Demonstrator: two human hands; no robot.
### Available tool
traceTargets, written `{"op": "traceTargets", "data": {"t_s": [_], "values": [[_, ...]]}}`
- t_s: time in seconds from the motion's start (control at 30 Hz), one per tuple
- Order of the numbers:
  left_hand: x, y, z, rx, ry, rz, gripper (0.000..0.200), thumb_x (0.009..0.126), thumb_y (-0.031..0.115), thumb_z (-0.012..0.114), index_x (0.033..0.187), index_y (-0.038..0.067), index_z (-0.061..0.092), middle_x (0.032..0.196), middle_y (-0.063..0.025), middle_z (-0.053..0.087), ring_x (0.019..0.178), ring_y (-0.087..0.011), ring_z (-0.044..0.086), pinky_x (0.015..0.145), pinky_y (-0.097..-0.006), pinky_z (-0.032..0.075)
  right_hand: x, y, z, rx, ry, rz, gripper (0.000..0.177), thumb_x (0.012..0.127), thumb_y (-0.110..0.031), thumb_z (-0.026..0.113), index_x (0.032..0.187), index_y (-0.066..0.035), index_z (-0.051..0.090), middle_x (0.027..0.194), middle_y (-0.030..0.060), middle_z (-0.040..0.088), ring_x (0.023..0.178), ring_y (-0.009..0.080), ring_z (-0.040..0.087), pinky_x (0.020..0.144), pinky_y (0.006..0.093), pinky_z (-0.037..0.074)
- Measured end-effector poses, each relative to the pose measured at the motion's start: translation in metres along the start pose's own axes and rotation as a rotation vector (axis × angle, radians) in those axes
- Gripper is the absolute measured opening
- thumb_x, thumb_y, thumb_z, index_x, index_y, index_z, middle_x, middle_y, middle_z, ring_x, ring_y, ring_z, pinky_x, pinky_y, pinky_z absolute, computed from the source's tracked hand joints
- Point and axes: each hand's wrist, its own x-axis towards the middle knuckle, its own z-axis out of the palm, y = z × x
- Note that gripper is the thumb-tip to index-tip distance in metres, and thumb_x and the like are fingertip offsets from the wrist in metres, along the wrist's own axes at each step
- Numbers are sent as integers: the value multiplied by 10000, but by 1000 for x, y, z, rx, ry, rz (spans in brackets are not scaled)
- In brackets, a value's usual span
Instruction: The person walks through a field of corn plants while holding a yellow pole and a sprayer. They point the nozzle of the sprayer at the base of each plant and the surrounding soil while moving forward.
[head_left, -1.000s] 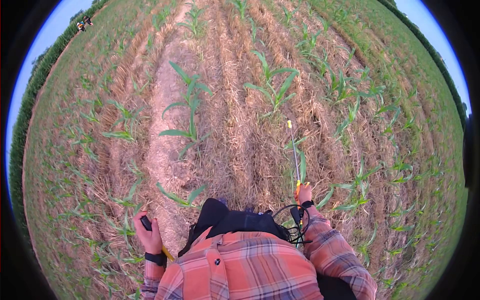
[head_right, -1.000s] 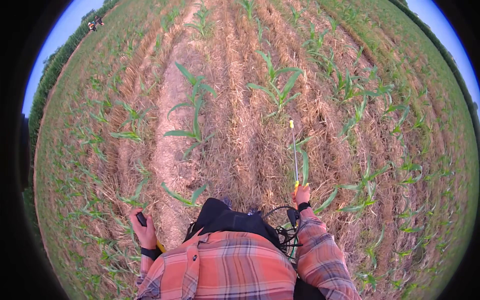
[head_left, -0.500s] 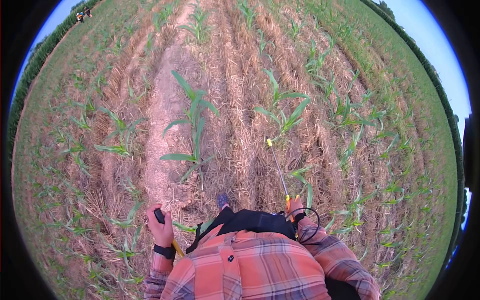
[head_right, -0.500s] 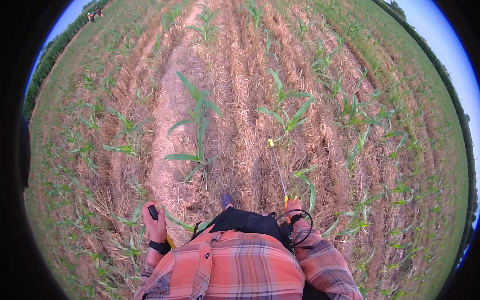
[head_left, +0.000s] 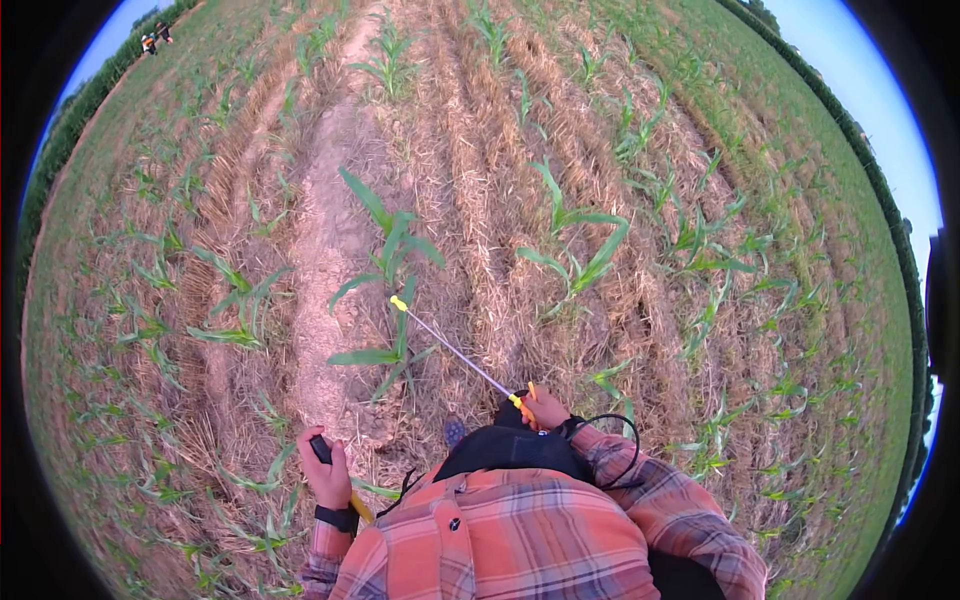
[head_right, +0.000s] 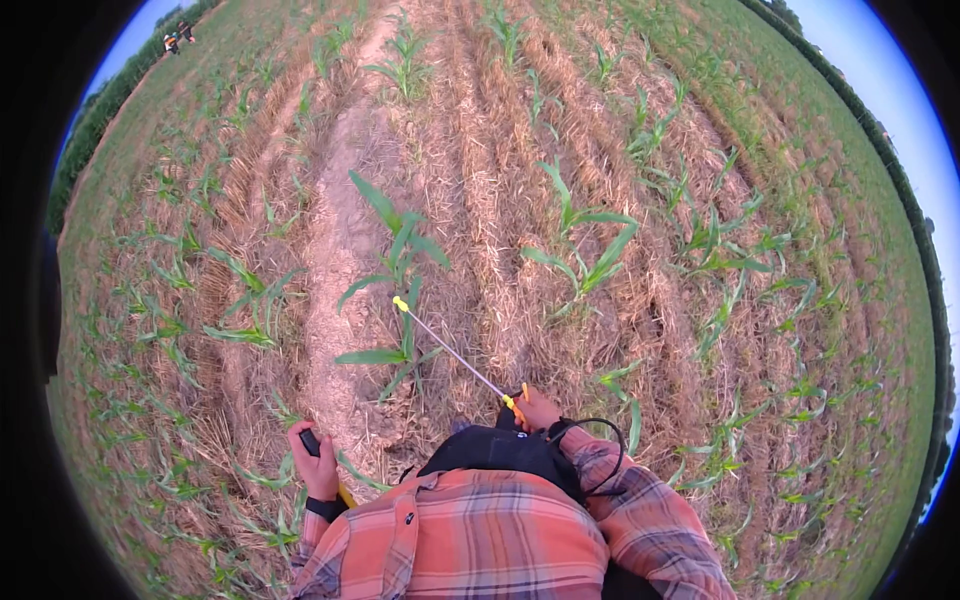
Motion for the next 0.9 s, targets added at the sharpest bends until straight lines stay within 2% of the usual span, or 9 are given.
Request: {"op": "traceTargets", "data": {"t_s": [0.13,0.17,0.27,0.3,0.33,0.4,0.47,0.57,0.9], "values": [[21,3,15,38,52,-22,267,733,-23,499,975,49,414,680,7,372,571,-67,354,517,-195,317,34,-12,-15,34,38,-44,254,840,-290,408,934,-54,403,582,36,555,439,111,524,376,247,407],[27,12,21,26,78,-51,267,733,-25,498,976,51,414,693,4,375,578,-68,354,521,-197,318,52,-8,-24,-72,76,-16,290,833,-288,420,957,-27,396,581,62,561,433,140,536,374,265,416],[52,22,44,82,113,14,267,733,-28,495,973,57,418,709,0,378,582,-68,354,521,-201,320,89,-8,-56,-62,104,80,217,817,-232,423,934,-49,418,590,78,562,421,131,514,374,244,396],[62,27,54,102,122,12,264,732,-28,496,970,56,420,700,3,372,576,-68,349,516,-201,318,85,-28,-68,-151,211,68,227,811,-223,427,929,-30,444,604,89,572,430,146,533,374,253,407],[71,32,66,121,131,10,260,732,-28,497,967,56,421,691,5,366,570,-67,343,512,-201,316,95,-30,-80,-142,213,62,227,811,-223,427,929,-30,444,604,89,572,430,146,533,374,253,407],[88,49,92,134,108,12,260,730,-29,499,964,54,422,677,10,358,567,-66,337,512,-199,311,110,-29,-106,63,278,80,237,816,-229,418,924,-19,438,607,112,575,413,156,533,355,261,401],[104,62,115,144,85,5,259,728,-29,502,961,52,424,663,15,349,563,-66,330,512,-197,305,124,-31,-137,74,238,112,255,823,-241,413,960,-26,417,562,112,548,369,158,503,320,271,377],[121,73,138,151,95,24,263,723,-30,507,960,49,424,646,21,342,560,-64,322,505,-196,291,145,-32,-179,246,428,133,227,832,-251,393,969,-71,385,506,103,488,328,160,443,277,269,324],[164,88,169,200,93,77,256,721,-23,512,953,49,430,629,19,347,544,-67,323,499,-206,290,174,-51,-283,552,694,83,192,837,-250,366,898,-68,359,551,107,497,341,147,427,286,258,329]]}}
